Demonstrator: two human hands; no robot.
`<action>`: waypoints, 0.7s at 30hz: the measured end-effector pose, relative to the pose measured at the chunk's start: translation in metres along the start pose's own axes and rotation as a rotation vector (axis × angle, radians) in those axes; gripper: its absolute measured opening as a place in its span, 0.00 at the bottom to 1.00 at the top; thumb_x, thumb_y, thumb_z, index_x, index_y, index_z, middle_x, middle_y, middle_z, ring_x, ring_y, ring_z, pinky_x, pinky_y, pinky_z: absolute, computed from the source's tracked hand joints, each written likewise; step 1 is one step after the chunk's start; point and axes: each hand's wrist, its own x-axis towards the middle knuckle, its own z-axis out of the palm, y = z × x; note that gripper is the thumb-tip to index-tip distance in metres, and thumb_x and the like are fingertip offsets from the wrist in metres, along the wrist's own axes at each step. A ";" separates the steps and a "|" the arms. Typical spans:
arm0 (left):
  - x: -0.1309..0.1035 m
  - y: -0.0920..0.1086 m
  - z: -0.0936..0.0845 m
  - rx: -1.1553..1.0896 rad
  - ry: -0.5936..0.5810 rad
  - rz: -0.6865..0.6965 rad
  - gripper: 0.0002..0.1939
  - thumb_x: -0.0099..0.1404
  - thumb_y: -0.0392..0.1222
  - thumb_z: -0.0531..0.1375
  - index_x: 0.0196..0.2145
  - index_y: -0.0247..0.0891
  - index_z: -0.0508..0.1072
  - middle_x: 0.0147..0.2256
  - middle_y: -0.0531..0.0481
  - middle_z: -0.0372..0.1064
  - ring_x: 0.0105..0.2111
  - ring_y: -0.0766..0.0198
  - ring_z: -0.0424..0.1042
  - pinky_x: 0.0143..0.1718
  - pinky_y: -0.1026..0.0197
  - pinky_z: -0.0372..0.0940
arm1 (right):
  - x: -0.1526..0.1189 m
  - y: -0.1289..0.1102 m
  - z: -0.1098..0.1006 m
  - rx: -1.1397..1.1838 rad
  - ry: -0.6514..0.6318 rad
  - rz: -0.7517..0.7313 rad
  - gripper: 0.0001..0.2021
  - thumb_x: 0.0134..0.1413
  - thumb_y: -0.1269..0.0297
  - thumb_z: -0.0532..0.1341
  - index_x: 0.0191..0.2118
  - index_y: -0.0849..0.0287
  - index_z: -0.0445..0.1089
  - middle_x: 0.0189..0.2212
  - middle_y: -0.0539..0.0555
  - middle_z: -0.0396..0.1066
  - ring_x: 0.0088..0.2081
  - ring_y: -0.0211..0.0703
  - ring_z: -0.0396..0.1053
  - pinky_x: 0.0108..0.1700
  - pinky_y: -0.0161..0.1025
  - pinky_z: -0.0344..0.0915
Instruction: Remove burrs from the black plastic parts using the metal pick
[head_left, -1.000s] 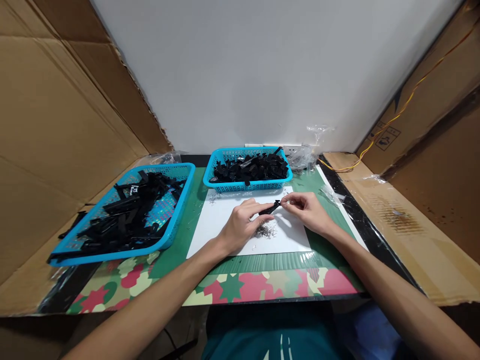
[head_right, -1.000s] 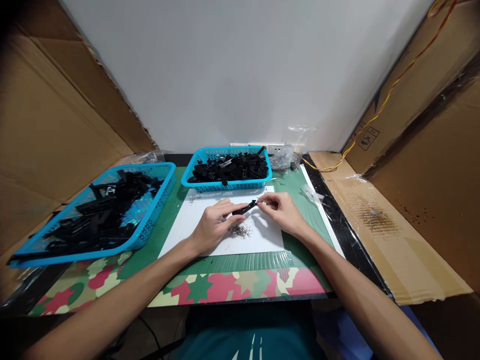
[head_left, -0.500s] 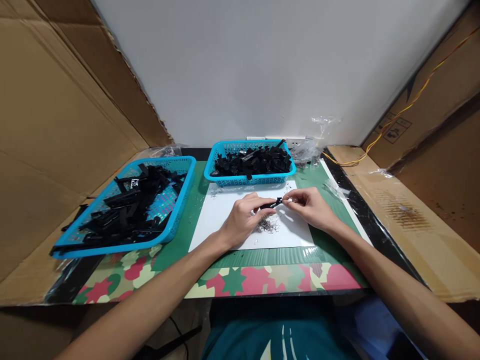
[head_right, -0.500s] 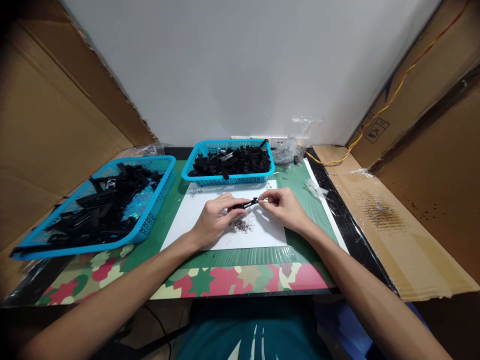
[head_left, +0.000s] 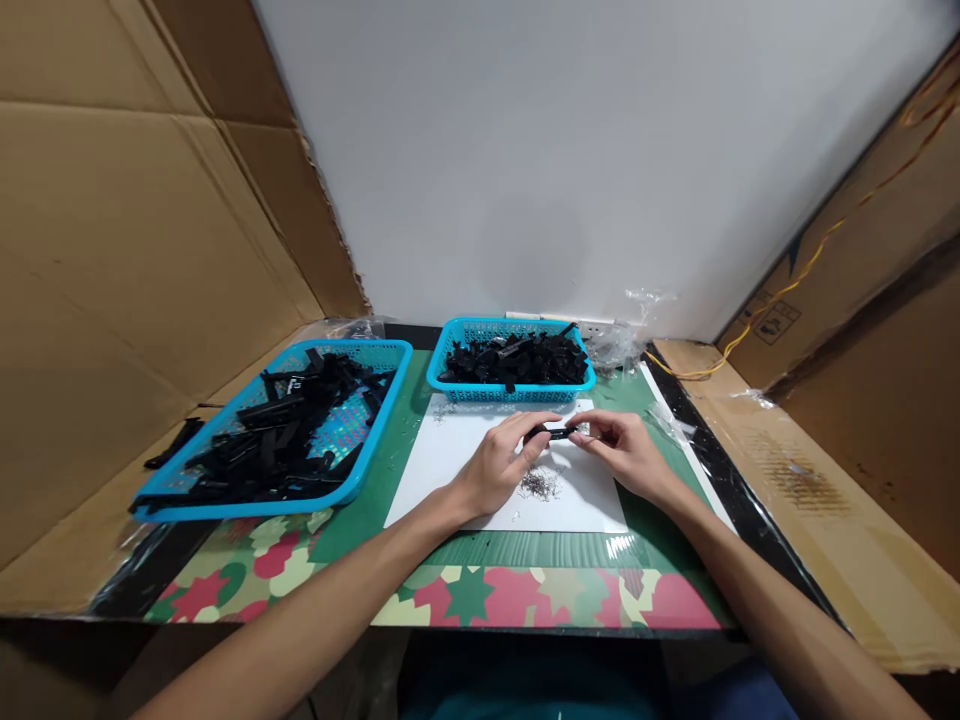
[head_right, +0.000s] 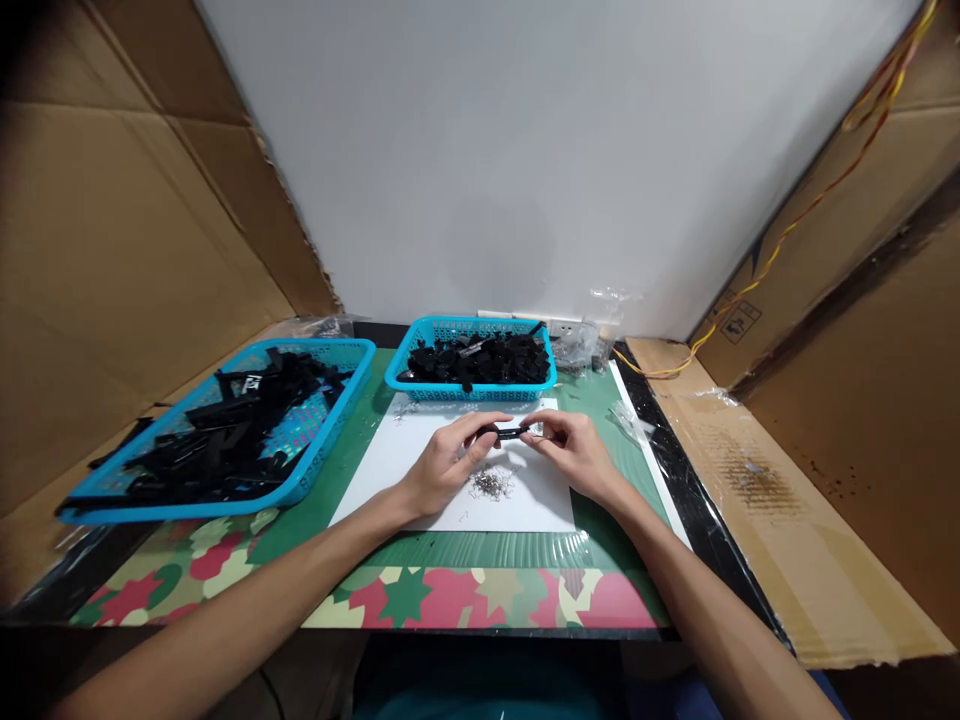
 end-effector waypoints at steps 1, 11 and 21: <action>-0.001 0.000 0.000 -0.002 0.008 -0.006 0.20 0.80 0.49 0.53 0.61 0.39 0.72 0.51 0.42 0.76 0.50 0.55 0.74 0.54 0.53 0.67 | 0.001 -0.001 0.000 0.019 -0.002 0.002 0.18 0.60 0.47 0.67 0.41 0.58 0.79 0.20 0.44 0.53 0.23 0.37 0.51 0.26 0.37 0.49; -0.007 -0.006 0.010 0.099 0.403 0.042 0.21 0.80 0.45 0.50 0.66 0.42 0.64 0.60 0.38 0.60 0.49 0.57 0.69 0.57 0.51 0.67 | 0.092 -0.039 -0.033 -0.205 0.291 -0.127 0.21 0.54 0.46 0.68 0.37 0.62 0.82 0.17 0.45 0.57 0.21 0.36 0.52 0.26 0.38 0.50; -0.033 0.037 -0.076 0.676 0.319 0.079 0.14 0.72 0.32 0.53 0.44 0.37 0.79 0.45 0.42 0.77 0.47 0.54 0.74 0.53 0.50 0.65 | 0.155 -0.013 -0.045 -0.439 0.297 0.133 0.17 0.48 0.51 0.69 0.33 0.62 0.82 0.26 0.65 0.79 0.32 0.59 0.78 0.34 0.46 0.64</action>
